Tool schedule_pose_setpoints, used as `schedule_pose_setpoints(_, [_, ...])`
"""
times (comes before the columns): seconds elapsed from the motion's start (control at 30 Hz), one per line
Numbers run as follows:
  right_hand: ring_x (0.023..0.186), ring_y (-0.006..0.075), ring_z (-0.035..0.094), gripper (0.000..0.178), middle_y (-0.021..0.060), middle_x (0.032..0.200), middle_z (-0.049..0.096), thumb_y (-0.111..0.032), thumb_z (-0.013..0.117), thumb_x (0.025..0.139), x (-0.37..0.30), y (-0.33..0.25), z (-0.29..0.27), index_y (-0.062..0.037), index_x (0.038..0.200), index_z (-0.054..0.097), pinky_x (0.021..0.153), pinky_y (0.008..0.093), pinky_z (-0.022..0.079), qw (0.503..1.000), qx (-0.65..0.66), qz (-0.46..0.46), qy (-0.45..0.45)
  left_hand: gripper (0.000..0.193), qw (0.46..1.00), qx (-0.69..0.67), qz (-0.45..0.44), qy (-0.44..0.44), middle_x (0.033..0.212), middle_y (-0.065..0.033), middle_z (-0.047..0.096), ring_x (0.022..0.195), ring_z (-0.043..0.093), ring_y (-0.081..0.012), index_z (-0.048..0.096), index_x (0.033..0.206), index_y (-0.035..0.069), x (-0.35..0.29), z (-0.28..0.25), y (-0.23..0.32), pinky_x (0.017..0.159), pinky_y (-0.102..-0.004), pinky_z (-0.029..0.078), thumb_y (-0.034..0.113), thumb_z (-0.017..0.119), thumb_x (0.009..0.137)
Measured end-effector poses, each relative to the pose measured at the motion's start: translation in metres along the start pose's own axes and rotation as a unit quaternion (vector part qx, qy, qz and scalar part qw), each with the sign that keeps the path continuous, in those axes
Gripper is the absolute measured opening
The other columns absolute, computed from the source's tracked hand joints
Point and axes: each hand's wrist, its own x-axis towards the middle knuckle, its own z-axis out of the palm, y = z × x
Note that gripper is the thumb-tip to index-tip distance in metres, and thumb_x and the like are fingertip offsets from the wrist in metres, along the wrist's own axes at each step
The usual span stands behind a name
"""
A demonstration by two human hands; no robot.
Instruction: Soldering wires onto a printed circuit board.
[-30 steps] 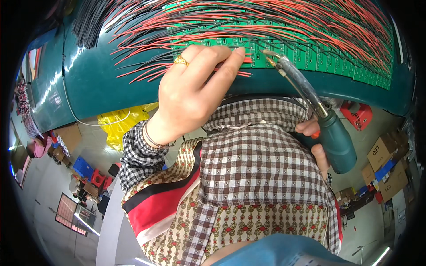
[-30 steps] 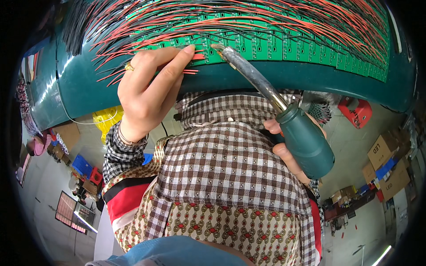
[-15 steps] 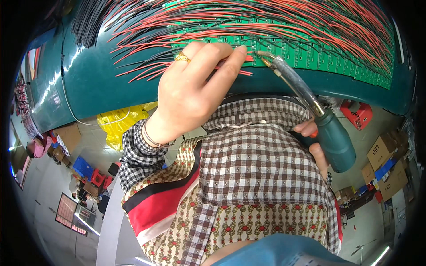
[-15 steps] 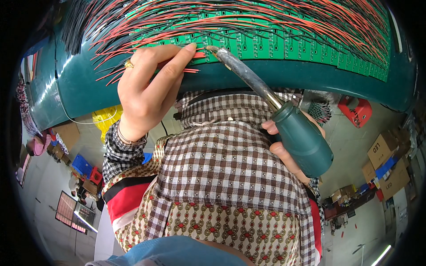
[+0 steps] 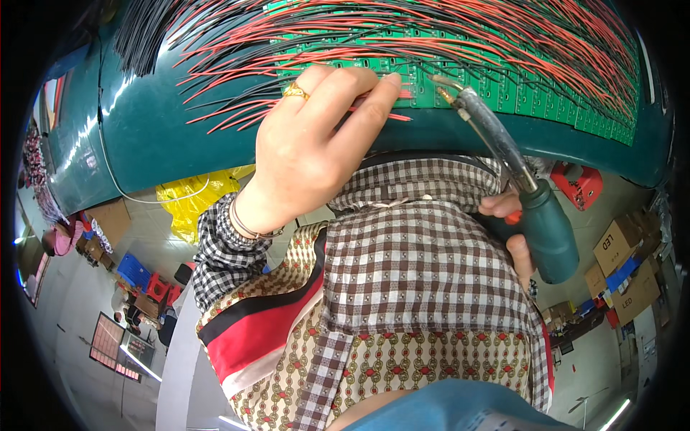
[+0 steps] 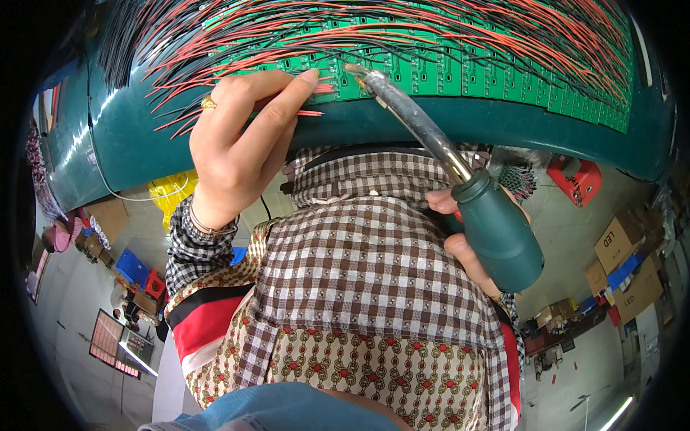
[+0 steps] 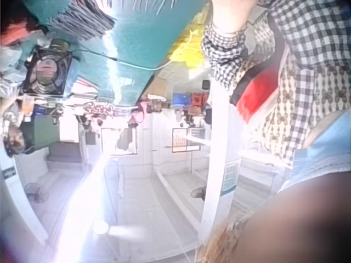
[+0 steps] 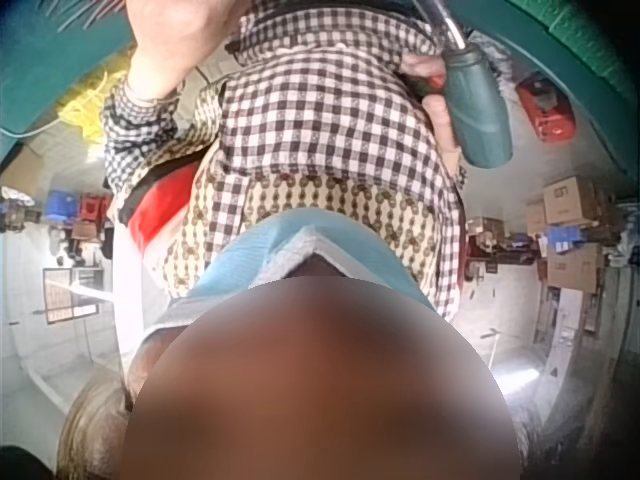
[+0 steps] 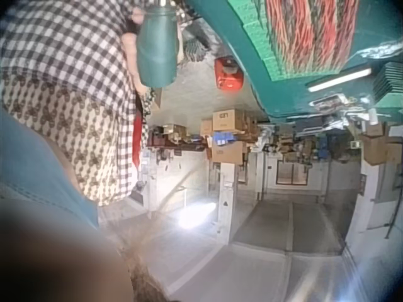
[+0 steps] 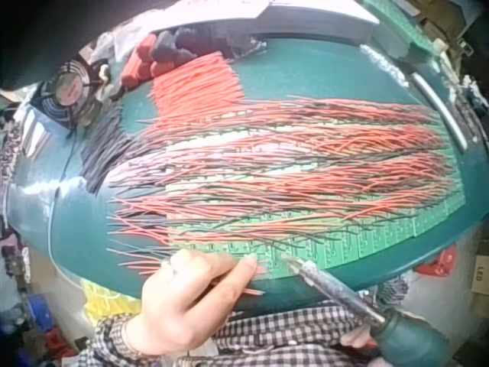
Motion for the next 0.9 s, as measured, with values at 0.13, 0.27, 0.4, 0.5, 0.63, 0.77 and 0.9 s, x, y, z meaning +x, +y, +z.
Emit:
schedule_pose_setpoints(0.13, [0.104, 0.0265, 0.057, 0.047, 0.0211, 0.109, 0.057, -0.027, 0.050, 0.096, 0.002, -0.005, 0.006, 0.0118, 0.122, 0.046, 0.094, 0.0363, 0.049, 1.000, -0.003, -0.021, 0.001, 0.037, 1.000, -0.012, -0.001, 0.011, 0.088, -0.0076, 0.058, 0.072, 0.057, -0.0203, 0.067, 0.101, -0.003, 0.000, -0.002, -0.005, 0.060, -0.0285, 0.049, 0.005, 0.065, 0.065])
schedule_pose_setpoints(0.27, [0.102, 0.0256, 0.058, 0.046, 0.0215, 0.108, 0.057, -0.028, 0.051, 0.094, -0.004, 0.003, 0.007, 0.0109, 0.118, 0.048, 0.093, 0.0362, 0.049, 0.999, 0.016, -0.004, 0.028, 0.037, 1.000, -0.007, 0.004, 0.010, 0.087, -0.0075, 0.058, 0.072, 0.057, -0.0203, 0.067, 0.101, -0.003, 0.000, -0.001, -0.003, 0.060, -0.0286, 0.049, 0.005, 0.065, 0.065])
schedule_pose_setpoints(0.4, [0.098, 0.0244, 0.058, 0.046, 0.0218, 0.108, 0.058, -0.031, 0.052, 0.093, -0.002, 0.004, 0.007, 0.0093, 0.114, 0.050, 0.092, 0.0357, 0.048, 0.999, 0.021, 0.014, 0.044, 0.037, 1.000, -0.008, -0.004, 0.005, 0.088, -0.0075, 0.059, 0.072, 0.057, -0.0202, 0.067, 0.101, -0.002, -0.001, -0.002, -0.003, 0.061, -0.0291, 0.049, 0.005, 0.065, 0.065])
schedule_pose_setpoints(0.5, [0.102, 0.0268, 0.059, 0.053, 0.0204, 0.110, 0.058, -0.034, 0.052, 0.094, -0.004, 0.002, 0.005, 0.0099, 0.122, 0.047, 0.094, 0.0386, 0.049, 0.998, 0.031, 0.032, 0.049, 0.037, 1.000, -0.013, -0.011, 0.005, 0.088, -0.0076, 0.059, 0.073, 0.057, -0.0203, 0.068, 0.101, -0.001, 0.001, -0.002, -0.003, 0.062, -0.0294, 0.049, 0.005, 0.066, 0.064])
schedule_pose_setpoints(0.63, [0.112, 0.0313, 0.058, 0.062, 0.0193, 0.114, 0.058, -0.038, 0.054, 0.095, 0.005, -0.021, 0.001, 0.0089, 0.132, 0.040, 0.095, 0.0410, 0.051, 0.997, -0.039, 0.065, 0.026, 0.035, 0.997, -0.059, -0.049, 0.002, 0.090, -0.0074, 0.060, 0.074, 0.058, -0.0202, 0.069, 0.099, 0.000, 0.000, -0.006, -0.003, 0.062, -0.0292, 0.049, 0.005, 0.067, 0.065])
schedule_pose_setpoints(0.77, [0.121, 0.0360, 0.053, 0.067, 0.0189, 0.119, 0.057, -0.038, 0.056, 0.094, 0.004, -0.020, -0.007, 0.0061, 0.139, 0.035, 0.094, 0.0413, 0.053, 0.997, -0.037, 0.056, 0.023, 0.032, 0.996, -0.045, -0.033, 0.065, 0.090, -0.0071, 0.061, 0.075, 0.058, -0.0201, 0.070, 0.098, 0.000, 0.012, -0.011, 0.002, 0.062, -0.0293, 0.049, 0.004, 0.066, 0.066])
schedule_pose_setpoints(0.9, [0.122, 0.0362, 0.052, 0.064, 0.0197, 0.120, 0.056, -0.036, 0.056, 0.095, 0.010, -0.031, -0.010, 0.0056, 0.139, 0.036, 0.094, 0.0416, 0.053, 0.996, -0.062, 0.060, -0.025, 0.037, 0.997, -0.059, -0.027, 0.033, 0.091, -0.0066, 0.060, 0.078, 0.058, -0.0202, 0.069, 0.103, 0.000, 0.012, 0.001, 0.009, 0.065, -0.0288, 0.049, 0.004, 0.066, 0.066])
